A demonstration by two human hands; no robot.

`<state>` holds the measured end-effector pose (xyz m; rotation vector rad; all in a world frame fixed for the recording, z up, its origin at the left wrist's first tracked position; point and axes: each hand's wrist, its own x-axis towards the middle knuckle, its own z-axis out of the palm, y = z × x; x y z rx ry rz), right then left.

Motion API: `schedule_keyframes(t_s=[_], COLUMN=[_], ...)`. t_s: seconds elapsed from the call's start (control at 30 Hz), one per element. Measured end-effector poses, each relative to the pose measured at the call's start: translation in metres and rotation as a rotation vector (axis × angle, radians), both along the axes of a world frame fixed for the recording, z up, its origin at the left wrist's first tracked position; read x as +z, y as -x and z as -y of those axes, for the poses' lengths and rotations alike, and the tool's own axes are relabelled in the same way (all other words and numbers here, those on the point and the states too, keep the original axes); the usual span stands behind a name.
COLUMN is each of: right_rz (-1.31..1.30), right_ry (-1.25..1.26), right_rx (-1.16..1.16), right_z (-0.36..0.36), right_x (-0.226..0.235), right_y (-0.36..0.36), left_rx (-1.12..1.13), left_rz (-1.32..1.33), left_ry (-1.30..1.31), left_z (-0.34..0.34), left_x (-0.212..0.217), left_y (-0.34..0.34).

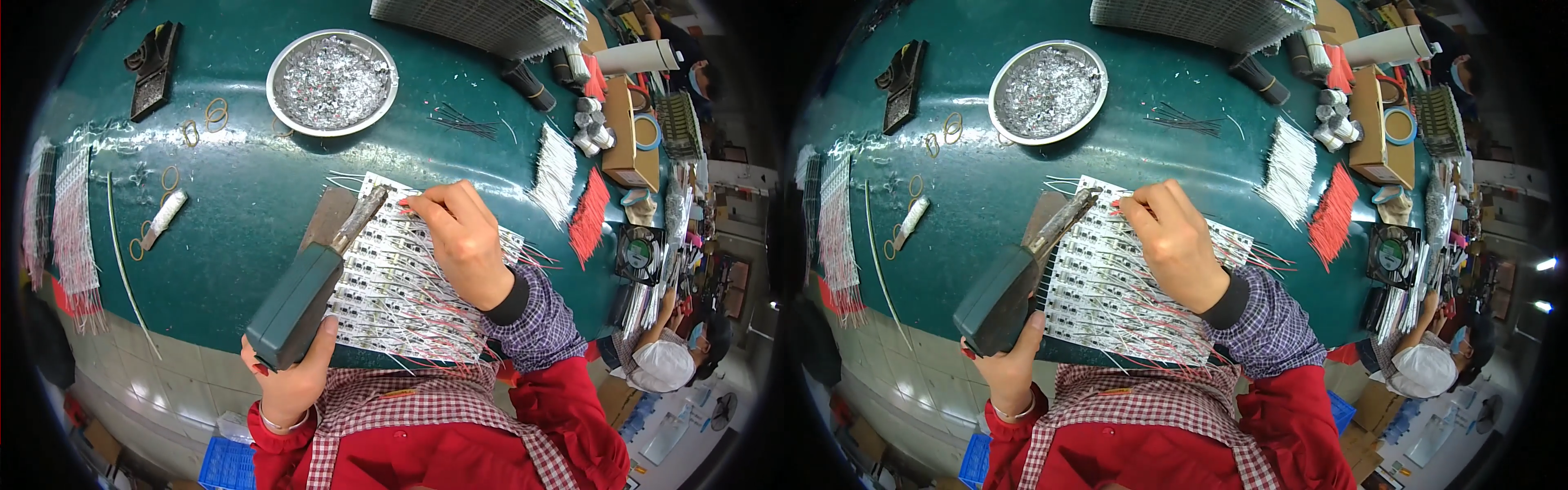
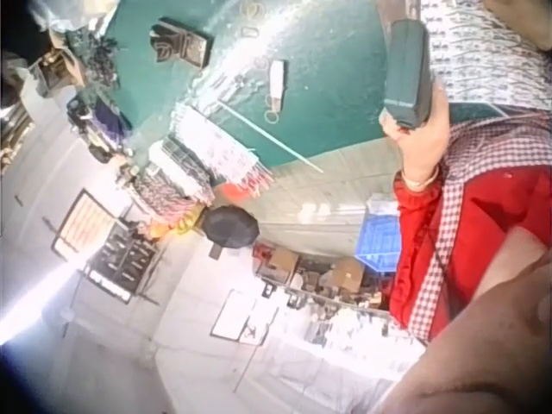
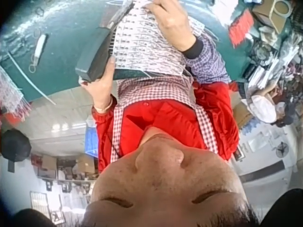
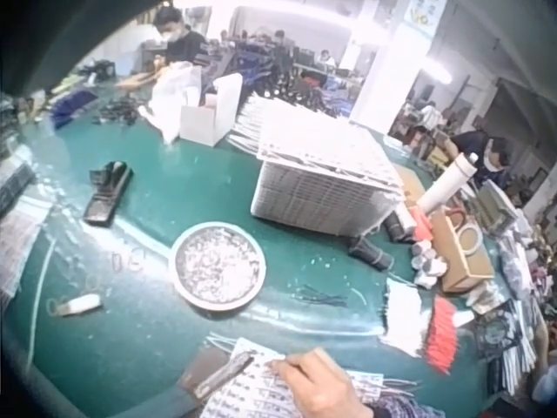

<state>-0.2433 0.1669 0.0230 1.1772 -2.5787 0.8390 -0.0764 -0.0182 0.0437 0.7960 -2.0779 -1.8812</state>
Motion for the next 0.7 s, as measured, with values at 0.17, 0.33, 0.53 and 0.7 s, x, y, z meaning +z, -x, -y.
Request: schedule_keyframes(t_s=[0.17,0.33,0.53,0.7], right_rz=[-0.008,-0.02,-0.012,0.011], right_ry=[0.003,-0.034,-0.031,-0.01], right_rx=[-0.017,0.022,-0.029,-0.018], right_z=[0.002,0.0,0.005,0.004], right_x=[0.001,-0.001,0.002,0.0], right_y=[-0.001,0.0,-0.002,-0.002], left_rx=[-0.085,-0.098,-0.135,-0.142], left_rz=[-0.089,-0.087,-0.109,-0.086], left_ry=[0.236,0.172,0.18,0.183], left_z=[-0.001,-0.002,0.0,-0.001], left_x=[-0.005,-0.002,-0.001,0.002], left_y=[0.004,0.01,0.012,0.014])
